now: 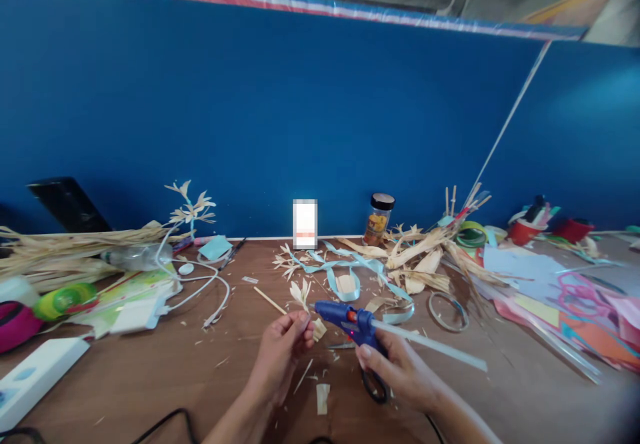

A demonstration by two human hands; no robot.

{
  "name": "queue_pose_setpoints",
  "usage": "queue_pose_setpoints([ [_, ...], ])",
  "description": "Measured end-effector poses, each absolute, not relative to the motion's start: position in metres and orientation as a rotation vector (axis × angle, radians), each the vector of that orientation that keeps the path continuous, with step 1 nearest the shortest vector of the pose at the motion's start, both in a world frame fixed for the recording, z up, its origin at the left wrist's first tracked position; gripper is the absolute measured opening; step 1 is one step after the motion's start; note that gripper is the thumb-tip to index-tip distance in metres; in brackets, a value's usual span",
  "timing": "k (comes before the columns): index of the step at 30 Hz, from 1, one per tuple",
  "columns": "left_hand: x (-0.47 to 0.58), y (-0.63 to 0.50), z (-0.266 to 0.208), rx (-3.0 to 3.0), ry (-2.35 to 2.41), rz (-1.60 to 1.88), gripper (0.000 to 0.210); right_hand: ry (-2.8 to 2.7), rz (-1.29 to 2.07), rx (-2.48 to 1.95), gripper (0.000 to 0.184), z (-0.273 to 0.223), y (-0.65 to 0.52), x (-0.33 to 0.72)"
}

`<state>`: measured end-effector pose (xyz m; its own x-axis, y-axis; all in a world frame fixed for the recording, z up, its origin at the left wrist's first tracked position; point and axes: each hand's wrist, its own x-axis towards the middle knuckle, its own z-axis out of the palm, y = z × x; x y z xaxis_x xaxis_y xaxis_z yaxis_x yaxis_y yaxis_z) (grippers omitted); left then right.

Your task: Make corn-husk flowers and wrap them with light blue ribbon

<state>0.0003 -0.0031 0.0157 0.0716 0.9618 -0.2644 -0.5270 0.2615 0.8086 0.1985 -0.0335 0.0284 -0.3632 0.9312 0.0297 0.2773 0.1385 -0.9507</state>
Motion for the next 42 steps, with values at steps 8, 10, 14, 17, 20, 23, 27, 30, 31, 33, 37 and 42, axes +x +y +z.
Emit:
queue_pose_setpoints([
  [8,0.0,-0.004,0.017,0.637,0.919,1.205,0.022,-1.838,1.061,-1.206,0.028,0.031,-0.034,0.198],
  [10,0.0,-0.004,0.017,0.637,0.926,1.212,0.021,-1.869,0.926,-1.213,0.027,0.034,-0.033,0.201],
  [14,0.0,-0.005,0.017,0.633,0.947,1.225,0.02,-1.849,0.717,-1.316,0.029,0.04,-0.035,0.214],
  [17,-0.001,-0.004,0.016,0.628,1.009,1.228,0.02,-1.807,0.495,-1.447,0.034,0.04,-0.043,0.237],
  [20,-0.001,-0.002,0.013,0.623,1.072,1.228,0.023,-1.789,0.147,-1.658,0.037,0.032,-0.055,0.271],
  [23,-0.001,-0.001,0.011,0.61,1.091,1.218,0.025,-1.784,-0.132,-1.916,0.037,0.02,-0.067,0.308],
  [27,0.0,0.0,0.008,0.609,1.064,1.227,0.025,-1.776,-0.378,-2.149,0.035,0.006,-0.077,0.347],
  [30,-0.001,0.001,0.006,0.602,1.071,1.235,0.025,-1.788,-0.424,-2.214,0.037,-0.002,-0.08,0.362],
  [31,-0.001,0.001,0.006,0.599,1.073,1.238,0.025,-1.797,-0.418,-2.218,0.037,-0.004,-0.08,0.364],
  [33,-0.001,0.001,0.004,0.593,1.073,1.24,0.024,-1.819,-0.394,-2.224,0.037,-0.007,-0.08,0.366],
  [37,-0.003,0.001,0.001,0.597,1.072,1.231,0.025,-1.864,-0.378,-2.249,0.035,-0.006,-0.076,0.361],
  [42,-0.003,0.003,0.001,0.599,1.087,1.231,0.025,-1.899,-0.379,-2.315,0.035,-0.003,-0.07,0.357],
])
